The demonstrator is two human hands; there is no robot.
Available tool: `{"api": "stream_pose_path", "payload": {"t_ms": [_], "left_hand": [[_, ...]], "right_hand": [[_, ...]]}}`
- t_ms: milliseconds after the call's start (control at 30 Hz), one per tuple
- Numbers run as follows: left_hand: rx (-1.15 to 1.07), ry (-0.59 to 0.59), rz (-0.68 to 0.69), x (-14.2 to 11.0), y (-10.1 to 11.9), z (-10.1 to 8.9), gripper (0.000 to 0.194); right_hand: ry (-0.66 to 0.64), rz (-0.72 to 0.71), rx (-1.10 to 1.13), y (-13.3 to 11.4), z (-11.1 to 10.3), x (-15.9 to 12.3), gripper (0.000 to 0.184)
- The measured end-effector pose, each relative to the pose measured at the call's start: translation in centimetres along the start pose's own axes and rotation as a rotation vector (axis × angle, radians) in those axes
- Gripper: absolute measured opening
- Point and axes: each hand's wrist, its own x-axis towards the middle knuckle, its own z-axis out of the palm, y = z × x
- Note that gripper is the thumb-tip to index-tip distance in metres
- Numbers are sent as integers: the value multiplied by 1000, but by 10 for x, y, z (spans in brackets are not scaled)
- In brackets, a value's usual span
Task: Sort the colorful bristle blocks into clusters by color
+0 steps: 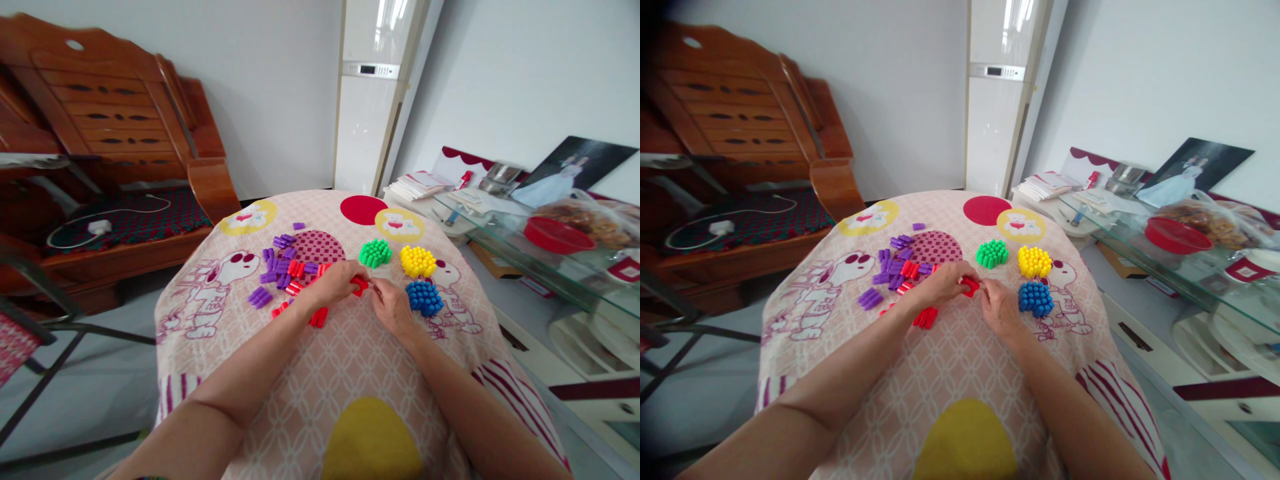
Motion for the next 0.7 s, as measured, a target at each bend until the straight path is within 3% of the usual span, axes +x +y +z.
{"api": "stream_pose_path", "payload": {"t_ms": [133,300,433,567,700], "left_hand": [[-44,16,14,1,-1,15,21],[-96,93,-2,-1,-3,16,19],[-110,90,-5,0,-1,15,22],[-38,148,-65,-2,-9,-13,37],[193,216,-271,-20,-43,-59,33]], "right_hand": [[2,9,32,-1,-4,2,29],[4,-25,59,-4,-6,2,29],[-8,-8,43,-2,-4,2,19],[35,66,104,0,-5,3,17],[172,129,148,5,-4,6,18]]}}
